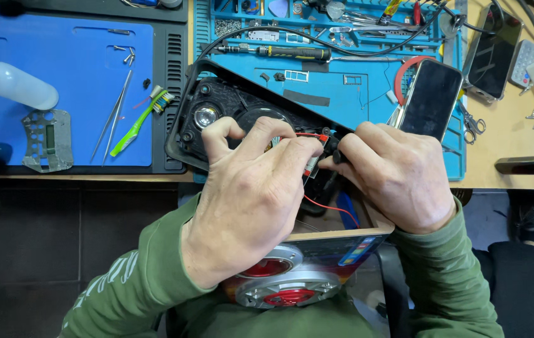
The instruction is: The person repairs a portable speaker by connecting wires, securing a battery, and reassembling the internal components. They use a screwdriver to tighten screws and adjust the placement of the circuit board and speaker cone.
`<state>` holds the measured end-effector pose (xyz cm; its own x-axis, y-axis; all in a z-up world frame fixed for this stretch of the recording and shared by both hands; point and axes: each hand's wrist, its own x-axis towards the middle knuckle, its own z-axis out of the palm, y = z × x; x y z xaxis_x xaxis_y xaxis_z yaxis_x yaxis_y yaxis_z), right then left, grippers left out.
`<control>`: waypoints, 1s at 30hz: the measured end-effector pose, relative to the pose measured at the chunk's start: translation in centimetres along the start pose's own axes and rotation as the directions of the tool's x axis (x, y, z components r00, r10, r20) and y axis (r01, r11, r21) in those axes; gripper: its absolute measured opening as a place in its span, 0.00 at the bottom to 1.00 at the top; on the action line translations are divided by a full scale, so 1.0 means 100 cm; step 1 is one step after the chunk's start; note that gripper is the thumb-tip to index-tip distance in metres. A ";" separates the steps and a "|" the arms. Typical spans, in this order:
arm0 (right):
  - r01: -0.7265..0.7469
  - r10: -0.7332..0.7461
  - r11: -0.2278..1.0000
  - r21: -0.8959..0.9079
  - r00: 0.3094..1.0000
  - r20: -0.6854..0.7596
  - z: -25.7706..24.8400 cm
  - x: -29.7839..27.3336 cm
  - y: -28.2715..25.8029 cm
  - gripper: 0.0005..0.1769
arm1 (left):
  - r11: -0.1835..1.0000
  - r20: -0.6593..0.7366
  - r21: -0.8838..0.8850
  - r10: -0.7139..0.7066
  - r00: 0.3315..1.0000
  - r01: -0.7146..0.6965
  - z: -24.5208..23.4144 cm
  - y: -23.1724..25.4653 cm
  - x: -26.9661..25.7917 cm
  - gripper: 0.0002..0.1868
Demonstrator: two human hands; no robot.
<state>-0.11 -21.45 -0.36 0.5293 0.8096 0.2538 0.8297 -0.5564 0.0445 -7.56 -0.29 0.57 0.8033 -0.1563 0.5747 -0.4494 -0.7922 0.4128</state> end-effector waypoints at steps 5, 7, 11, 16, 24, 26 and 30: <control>0.014 -0.014 1.000 -0.012 1.000 0.001 0.001 0.001 0.001 0.25 | 0.996 0.088 -0.090 -0.020 0.996 0.028 0.004 -0.006 0.000 0.18; 0.012 -0.012 1.000 -0.005 1.000 -0.005 0.002 0.000 0.002 0.25 | 0.989 0.131 -0.132 -0.053 0.990 0.071 0.005 -0.011 0.001 0.17; 0.015 -0.015 1.000 0.012 1.000 0.001 0.001 0.001 0.001 0.24 | 0.950 0.249 -0.252 -0.121 0.961 0.185 0.002 -0.015 0.006 0.20; 0.006 -0.006 0.999 0.038 1.000 -0.003 0.003 0.000 0.001 0.24 | 0.939 0.276 -0.280 -0.119 0.954 0.198 0.000 -0.017 0.005 0.22; -0.009 0.008 0.998 0.060 1.000 0.014 0.006 -0.002 0.002 0.24 | 0.933 0.302 -0.306 -0.095 0.949 0.191 0.001 -0.018 0.007 0.24; -0.010 0.009 0.997 0.081 1.000 0.018 0.006 -0.003 0.002 0.24 | 0.935 0.285 -0.309 -0.084 0.955 0.175 0.001 -0.017 0.008 0.24; -0.014 0.013 0.995 0.096 1.000 0.015 0.006 -0.004 0.002 0.24 | 0.931 0.306 -0.316 -0.085 0.948 0.185 0.003 -0.017 0.007 0.24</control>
<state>-0.05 -21.75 -1.01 0.5422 0.8053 0.2401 0.8355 -0.5471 -0.0518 -6.17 0.78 0.06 0.9194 -0.2614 0.2938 -0.3929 -0.5801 0.7135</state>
